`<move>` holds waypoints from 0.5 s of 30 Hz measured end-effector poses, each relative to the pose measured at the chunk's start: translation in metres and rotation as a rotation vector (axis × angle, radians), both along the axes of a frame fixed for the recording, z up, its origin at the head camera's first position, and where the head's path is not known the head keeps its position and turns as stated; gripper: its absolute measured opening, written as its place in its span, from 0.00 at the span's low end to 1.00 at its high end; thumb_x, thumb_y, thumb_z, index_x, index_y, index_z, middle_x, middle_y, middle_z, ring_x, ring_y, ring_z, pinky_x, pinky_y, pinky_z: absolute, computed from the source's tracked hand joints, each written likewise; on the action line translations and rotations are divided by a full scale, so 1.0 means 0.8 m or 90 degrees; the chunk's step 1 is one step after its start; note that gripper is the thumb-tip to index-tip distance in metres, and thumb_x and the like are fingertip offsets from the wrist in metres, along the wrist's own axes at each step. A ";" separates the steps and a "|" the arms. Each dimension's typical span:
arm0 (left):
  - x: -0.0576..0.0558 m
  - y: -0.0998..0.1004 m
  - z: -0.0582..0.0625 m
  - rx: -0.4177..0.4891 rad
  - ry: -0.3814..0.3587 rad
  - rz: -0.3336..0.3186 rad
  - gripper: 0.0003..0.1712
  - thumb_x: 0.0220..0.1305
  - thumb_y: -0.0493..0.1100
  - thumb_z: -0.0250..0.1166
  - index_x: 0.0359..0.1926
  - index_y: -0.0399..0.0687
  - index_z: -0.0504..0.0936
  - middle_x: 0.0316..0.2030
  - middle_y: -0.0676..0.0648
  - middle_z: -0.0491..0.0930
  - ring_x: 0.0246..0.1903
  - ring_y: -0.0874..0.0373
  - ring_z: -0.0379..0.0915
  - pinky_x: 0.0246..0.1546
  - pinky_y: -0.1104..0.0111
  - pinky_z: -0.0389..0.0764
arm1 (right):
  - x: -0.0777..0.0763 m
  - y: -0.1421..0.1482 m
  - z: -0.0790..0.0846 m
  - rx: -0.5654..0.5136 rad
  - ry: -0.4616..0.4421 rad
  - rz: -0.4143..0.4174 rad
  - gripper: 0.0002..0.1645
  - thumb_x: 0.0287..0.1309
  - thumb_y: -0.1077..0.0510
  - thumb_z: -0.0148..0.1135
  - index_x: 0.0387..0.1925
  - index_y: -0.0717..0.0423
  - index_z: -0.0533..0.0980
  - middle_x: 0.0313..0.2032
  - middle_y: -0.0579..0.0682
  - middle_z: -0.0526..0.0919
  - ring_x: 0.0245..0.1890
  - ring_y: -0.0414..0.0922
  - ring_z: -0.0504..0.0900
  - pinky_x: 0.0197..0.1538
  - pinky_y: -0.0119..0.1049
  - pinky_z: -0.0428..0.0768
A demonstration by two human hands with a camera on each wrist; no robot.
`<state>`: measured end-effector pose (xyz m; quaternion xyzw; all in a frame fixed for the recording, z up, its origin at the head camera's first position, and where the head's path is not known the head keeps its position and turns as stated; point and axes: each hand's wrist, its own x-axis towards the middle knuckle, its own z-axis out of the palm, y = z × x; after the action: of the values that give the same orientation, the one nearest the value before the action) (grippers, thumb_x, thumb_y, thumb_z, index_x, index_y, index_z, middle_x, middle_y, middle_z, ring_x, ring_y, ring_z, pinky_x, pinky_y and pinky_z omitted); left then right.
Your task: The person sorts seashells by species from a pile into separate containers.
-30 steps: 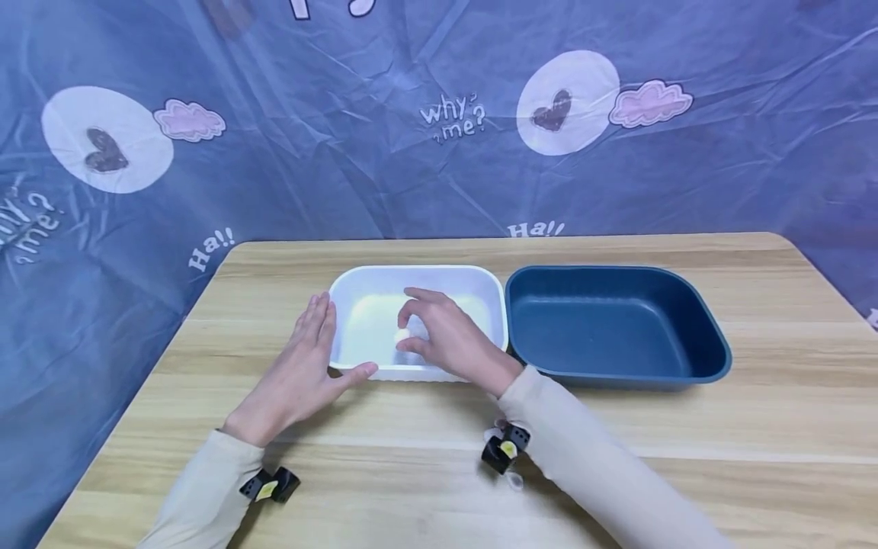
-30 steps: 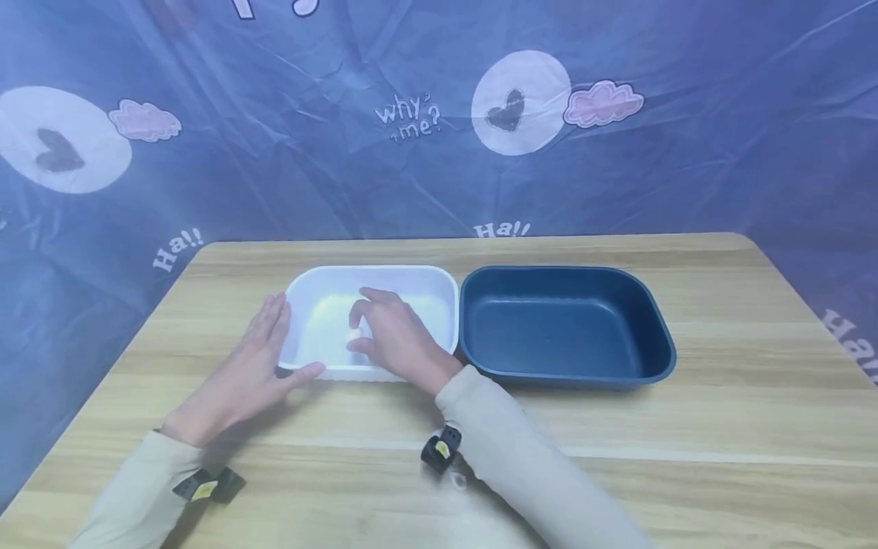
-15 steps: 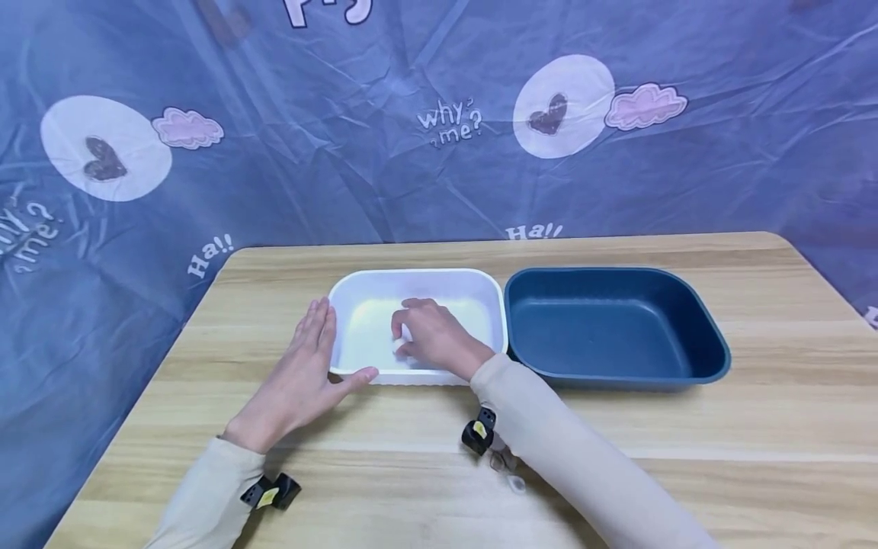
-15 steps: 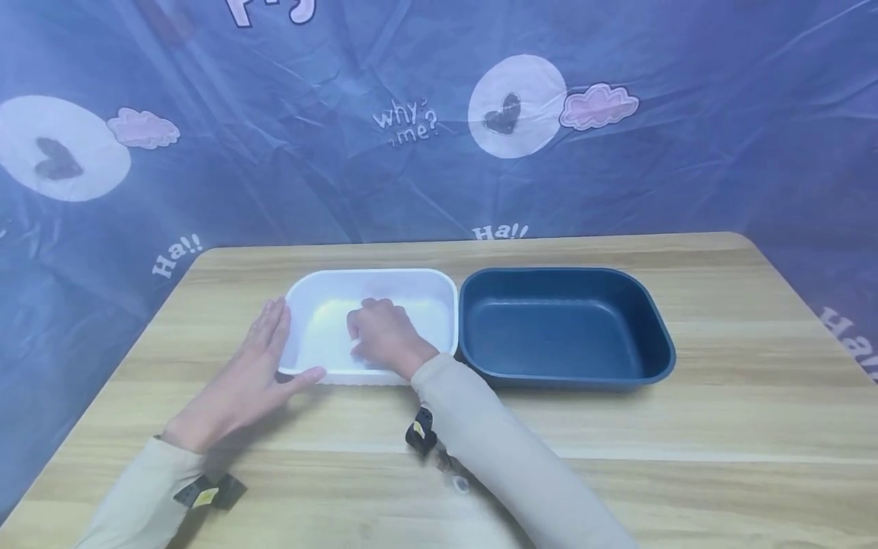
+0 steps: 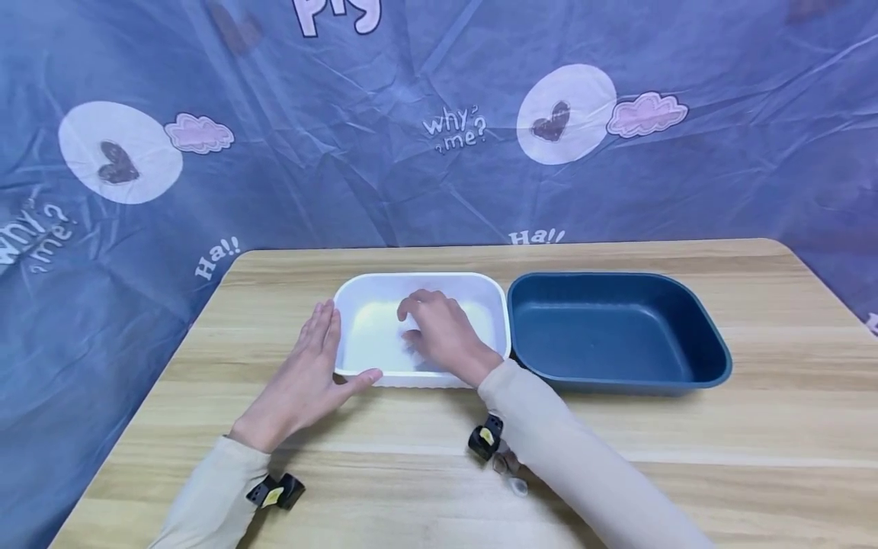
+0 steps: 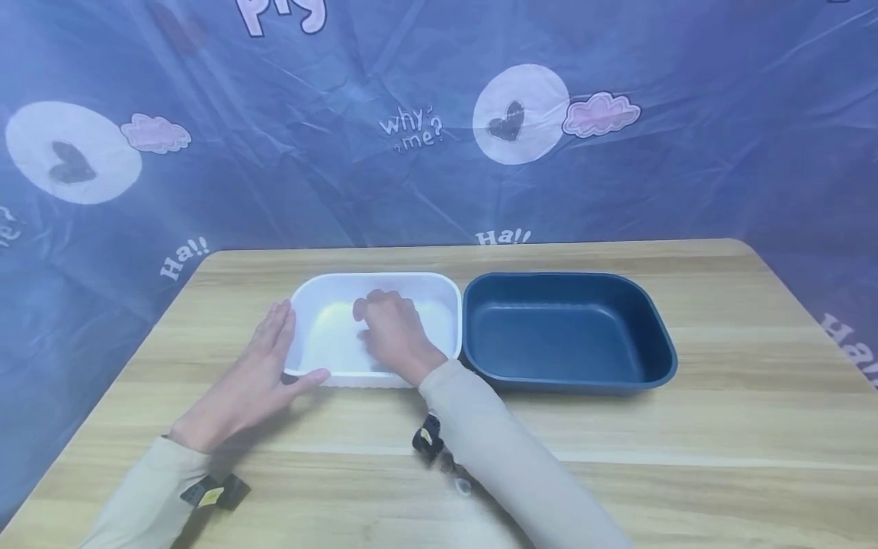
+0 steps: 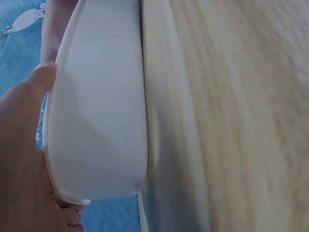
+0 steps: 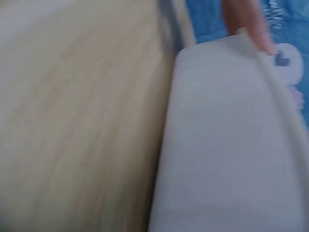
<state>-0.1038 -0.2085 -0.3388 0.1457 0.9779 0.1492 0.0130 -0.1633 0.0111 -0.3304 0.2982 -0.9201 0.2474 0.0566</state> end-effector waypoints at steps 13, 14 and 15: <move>-0.001 0.001 -0.002 0.003 -0.011 0.002 0.65 0.60 0.76 0.50 0.73 0.30 0.36 0.74 0.36 0.28 0.74 0.45 0.22 0.72 0.50 0.40 | 0.091 0.087 0.016 -0.175 0.063 0.098 0.07 0.53 0.64 0.70 0.35 0.55 0.80 0.46 0.52 0.83 0.48 0.47 0.81 0.52 0.38 0.81; -0.001 0.001 -0.002 0.004 -0.011 0.001 0.65 0.60 0.76 0.50 0.73 0.30 0.36 0.74 0.37 0.28 0.74 0.45 0.22 0.72 0.50 0.40 | 0.099 0.093 0.015 -0.172 0.067 0.105 0.08 0.52 0.65 0.71 0.34 0.54 0.81 0.46 0.51 0.84 0.48 0.46 0.81 0.50 0.37 0.81; -0.001 0.002 -0.002 0.002 -0.013 0.001 0.65 0.60 0.77 0.50 0.73 0.30 0.36 0.74 0.37 0.28 0.74 0.46 0.22 0.72 0.50 0.40 | 0.106 0.099 0.014 -0.171 0.077 0.111 0.08 0.51 0.65 0.71 0.34 0.54 0.81 0.45 0.51 0.84 0.47 0.45 0.81 0.49 0.37 0.82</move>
<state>-0.1045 -0.2072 -0.3402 0.1432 0.9777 0.1522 0.0223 -0.0789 0.0907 -0.3195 0.3809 -0.8444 0.3538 0.1293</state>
